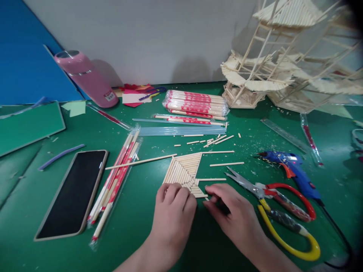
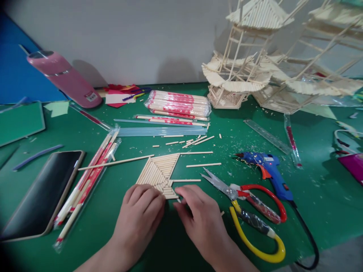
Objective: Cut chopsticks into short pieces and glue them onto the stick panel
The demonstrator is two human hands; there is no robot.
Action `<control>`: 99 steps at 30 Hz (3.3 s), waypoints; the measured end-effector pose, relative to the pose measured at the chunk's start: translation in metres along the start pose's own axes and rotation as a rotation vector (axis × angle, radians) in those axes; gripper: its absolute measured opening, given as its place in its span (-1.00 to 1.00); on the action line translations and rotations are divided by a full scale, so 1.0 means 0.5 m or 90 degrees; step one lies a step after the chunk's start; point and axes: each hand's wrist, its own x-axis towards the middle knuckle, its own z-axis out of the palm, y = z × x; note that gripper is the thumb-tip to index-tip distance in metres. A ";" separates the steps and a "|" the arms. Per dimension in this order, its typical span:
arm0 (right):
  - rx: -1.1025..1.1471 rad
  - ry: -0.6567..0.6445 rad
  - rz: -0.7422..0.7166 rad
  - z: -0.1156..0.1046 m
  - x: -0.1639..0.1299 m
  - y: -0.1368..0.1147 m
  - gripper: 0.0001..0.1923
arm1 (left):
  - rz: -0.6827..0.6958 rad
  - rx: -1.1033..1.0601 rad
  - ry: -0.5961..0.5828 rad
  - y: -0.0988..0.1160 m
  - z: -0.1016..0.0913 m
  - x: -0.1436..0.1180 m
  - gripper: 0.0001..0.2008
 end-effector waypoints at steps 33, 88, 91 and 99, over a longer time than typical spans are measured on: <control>-0.027 -0.054 0.044 0.001 0.004 -0.003 -0.86 | -0.155 -0.125 0.033 -0.008 -0.007 0.002 -0.94; -0.067 -0.066 0.026 -0.009 0.000 -0.006 -0.81 | -0.150 -0.138 0.063 -0.006 -0.013 0.002 -0.83; -0.063 -0.072 0.030 -0.008 0.002 -0.006 -0.81 | -0.149 -0.136 0.066 -0.006 -0.013 0.003 -0.83; -0.052 -0.085 0.036 -0.011 0.003 -0.006 -0.81 | -0.149 -0.131 0.062 -0.005 -0.013 0.004 -0.83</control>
